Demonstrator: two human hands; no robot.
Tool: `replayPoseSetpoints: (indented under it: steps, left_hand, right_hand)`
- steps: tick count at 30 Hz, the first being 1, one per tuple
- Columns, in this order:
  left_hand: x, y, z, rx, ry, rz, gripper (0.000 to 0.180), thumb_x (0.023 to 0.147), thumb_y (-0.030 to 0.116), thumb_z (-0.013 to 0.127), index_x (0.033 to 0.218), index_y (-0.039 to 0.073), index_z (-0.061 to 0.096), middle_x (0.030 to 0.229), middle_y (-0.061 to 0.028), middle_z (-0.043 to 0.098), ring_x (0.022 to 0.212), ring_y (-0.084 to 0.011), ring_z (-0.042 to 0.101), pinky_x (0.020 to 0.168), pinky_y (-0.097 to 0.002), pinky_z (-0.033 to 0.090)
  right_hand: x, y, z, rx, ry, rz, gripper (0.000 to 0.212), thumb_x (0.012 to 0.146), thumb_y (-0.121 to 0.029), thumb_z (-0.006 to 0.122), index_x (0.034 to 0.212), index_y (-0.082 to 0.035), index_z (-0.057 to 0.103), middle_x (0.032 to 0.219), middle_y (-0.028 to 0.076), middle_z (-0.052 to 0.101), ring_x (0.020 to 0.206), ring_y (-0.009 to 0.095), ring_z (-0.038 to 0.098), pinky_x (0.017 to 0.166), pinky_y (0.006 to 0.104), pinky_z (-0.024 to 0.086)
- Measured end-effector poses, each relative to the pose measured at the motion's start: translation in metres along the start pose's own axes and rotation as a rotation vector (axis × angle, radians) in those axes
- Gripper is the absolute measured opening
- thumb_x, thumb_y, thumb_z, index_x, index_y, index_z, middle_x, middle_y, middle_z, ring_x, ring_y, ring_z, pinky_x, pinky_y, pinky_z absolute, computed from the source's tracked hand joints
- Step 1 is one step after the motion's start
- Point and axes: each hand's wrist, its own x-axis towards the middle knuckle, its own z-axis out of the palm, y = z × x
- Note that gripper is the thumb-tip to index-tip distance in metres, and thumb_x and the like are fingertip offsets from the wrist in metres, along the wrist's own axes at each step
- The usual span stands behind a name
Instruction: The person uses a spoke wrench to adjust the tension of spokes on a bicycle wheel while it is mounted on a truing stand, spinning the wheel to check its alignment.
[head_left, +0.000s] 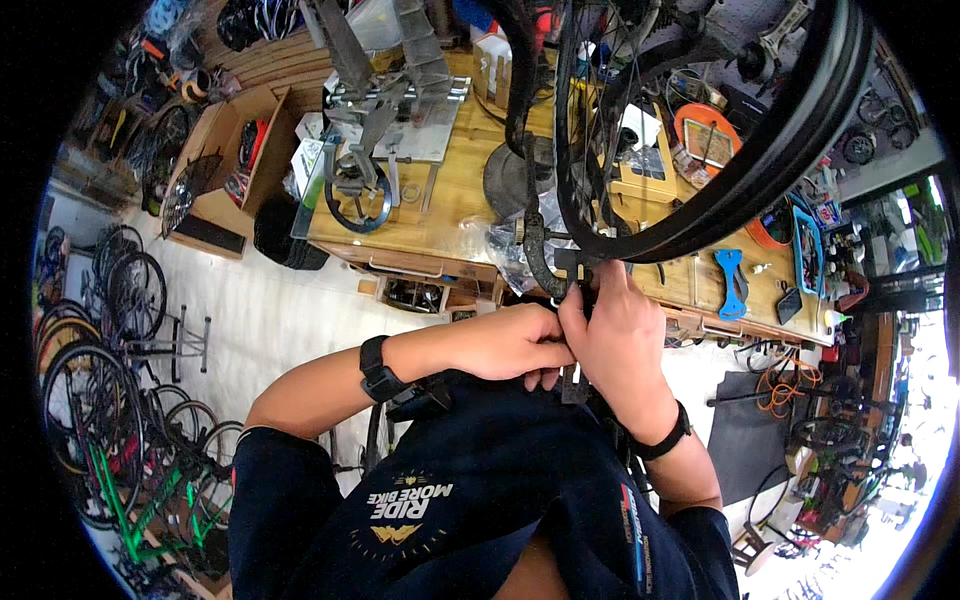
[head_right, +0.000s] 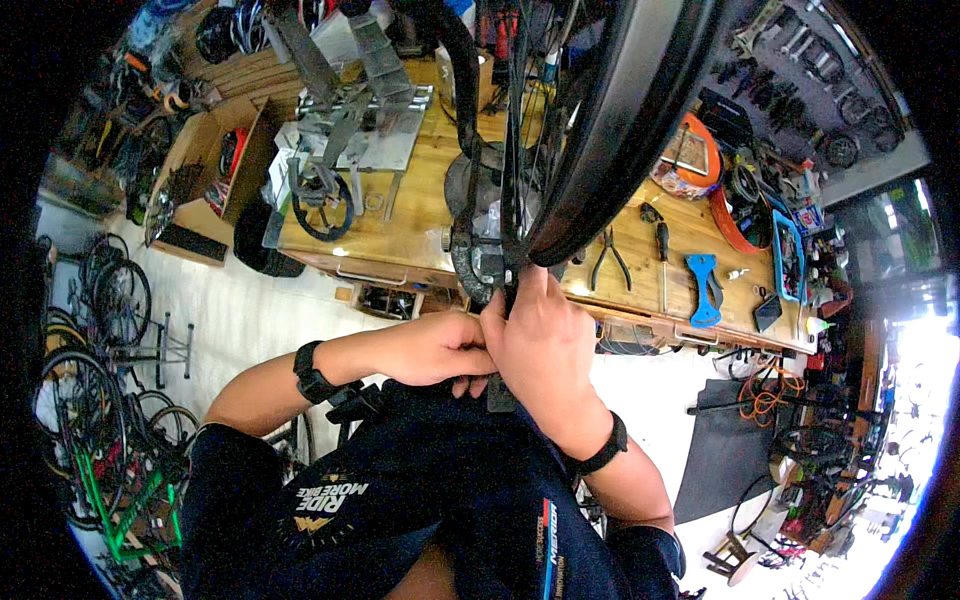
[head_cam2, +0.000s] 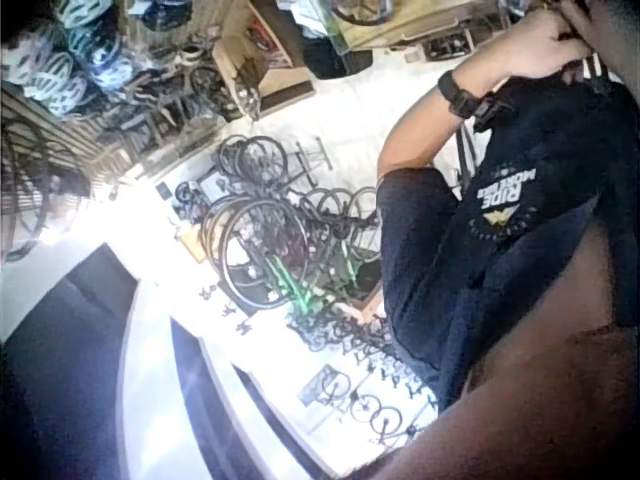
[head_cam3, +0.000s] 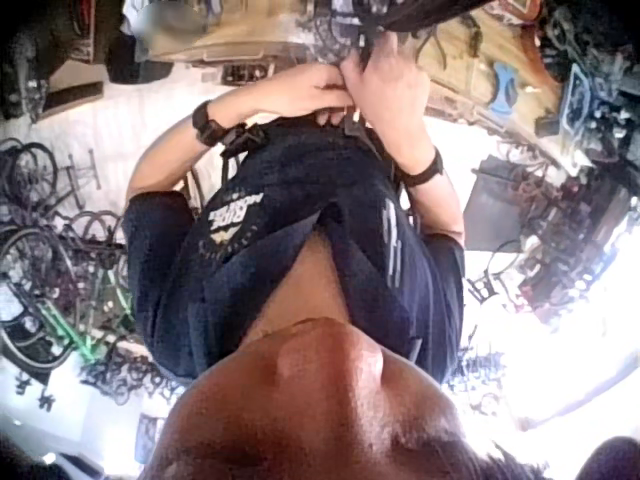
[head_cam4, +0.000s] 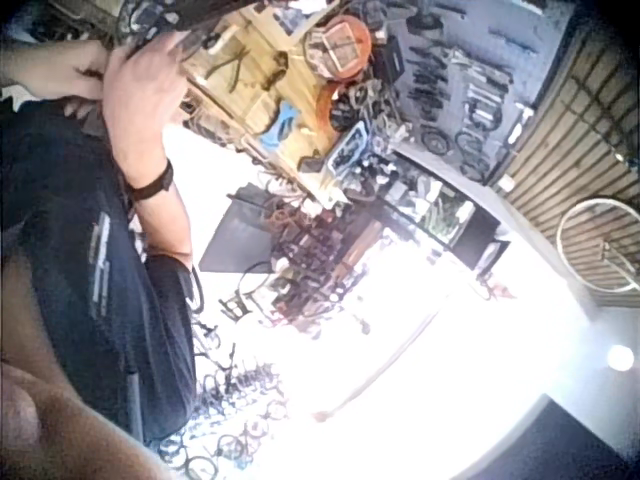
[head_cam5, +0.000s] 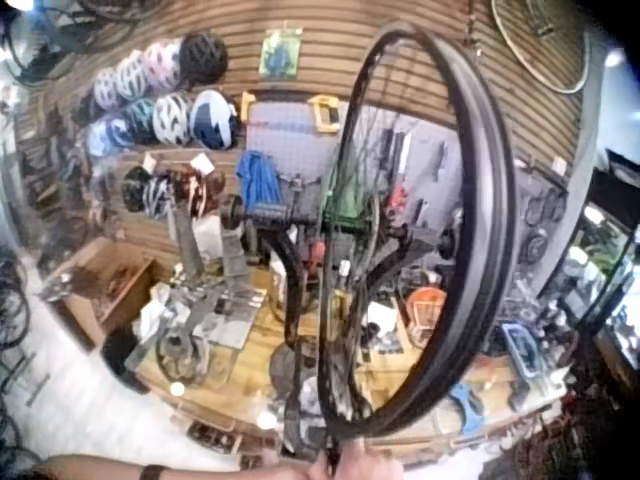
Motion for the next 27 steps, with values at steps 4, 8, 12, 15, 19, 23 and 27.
replayPoseSetpoints:
  steps: [4, 8, 12, 15, 19, 23, 27]
  left_hand:
    - [0.003, -0.007, -0.002, -0.159, -0.026, -0.060, 0.031, 0.102, 0.027, 0.049, 0.096, 0.000, 0.061, 0.079, -0.0085, 0.069, 0.063, -0.0145, 0.065, 0.059, -0.0254, 0.050]
    - [0.004, -0.003, 0.000, -0.213, -0.035, -0.102, 0.032, 0.103, 0.029, 0.049, 0.093, 0.001, 0.060, 0.077, -0.0090, 0.069, 0.062, -0.0144, 0.065, 0.058, -0.0248, 0.050]
    - [0.003, 0.001, -0.001, -0.210, -0.027, -0.097, 0.033, 0.103, 0.030, 0.048, 0.092, 0.001, 0.060, 0.076, -0.0090, 0.068, 0.062, -0.0141, 0.065, 0.057, -0.0244, 0.050]
    - [0.003, 0.002, 0.000, -0.204, -0.030, -0.109, 0.033, 0.103, 0.030, 0.047, 0.091, 0.002, 0.059, 0.075, -0.0082, 0.067, 0.061, -0.0139, 0.065, 0.056, -0.0243, 0.050]
    - [0.004, -0.003, -0.001, -0.223, -0.019, -0.130, 0.034, 0.104, 0.030, 0.047, 0.090, 0.002, 0.060, 0.074, -0.0076, 0.067, 0.058, -0.0130, 0.063, 0.055, -0.0244, 0.050]
    - [-0.001, 0.000, -0.006, -0.204, -0.029, -0.145, 0.035, 0.104, 0.029, 0.047, 0.088, 0.001, 0.060, 0.074, -0.0078, 0.067, 0.058, -0.0130, 0.063, 0.055, -0.0248, 0.050]
    - [0.003, -0.001, 0.000, -0.313, 0.034, -0.116, 0.033, 0.103, 0.029, 0.047, 0.094, 0.001, 0.060, 0.074, -0.0074, 0.066, 0.060, -0.0136, 0.065, 0.055, -0.0240, 0.051]
  right_hand:
    - [0.000, 0.010, -0.007, 0.082, -0.013, -0.145, 0.020, 0.085, -0.017, 0.064, 0.096, -0.003, 0.056, 0.082, 0.014, 0.063, 0.062, 0.035, 0.063, 0.053, 0.0428, 0.051]
    - [0.000, 0.027, -0.007, 0.144, 0.015, -0.305, 0.016, 0.085, -0.010, 0.064, 0.100, -0.006, 0.063, 0.083, 0.010, 0.060, 0.059, 0.032, 0.061, 0.052, 0.0402, 0.050]
    - [0.006, 0.042, -0.014, 0.165, -0.024, -0.456, 0.027, 0.081, -0.006, 0.066, 0.108, -0.007, 0.068, 0.082, 0.008, 0.059, 0.059, 0.028, 0.061, 0.052, 0.0373, 0.050]
    - [0.012, 0.056, -0.007, 0.239, -0.045, -0.556, 0.035, 0.076, -0.005, 0.067, 0.110, -0.009, 0.070, 0.083, 0.006, 0.060, 0.061, 0.025, 0.061, 0.052, 0.0353, 0.050]
    - [0.025, 0.066, -0.006, 0.283, -0.049, -0.650, 0.034, 0.073, -0.004, 0.066, 0.105, -0.010, 0.072, 0.080, 0.005, 0.061, 0.059, 0.025, 0.061, 0.052, 0.0351, 0.050]
    - [0.026, 0.070, -0.002, 0.226, -0.036, -0.702, 0.034, 0.070, -0.006, 0.065, 0.103, -0.012, 0.072, 0.081, 0.004, 0.060, 0.058, 0.024, 0.061, 0.051, 0.0352, 0.050]
    - [0.008, 0.050, -0.008, 0.178, 0.070, -0.586, 0.034, 0.073, -0.014, 0.070, 0.105, -0.004, 0.064, 0.084, 0.007, 0.058, 0.056, 0.023, 0.062, 0.048, 0.0327, 0.049]
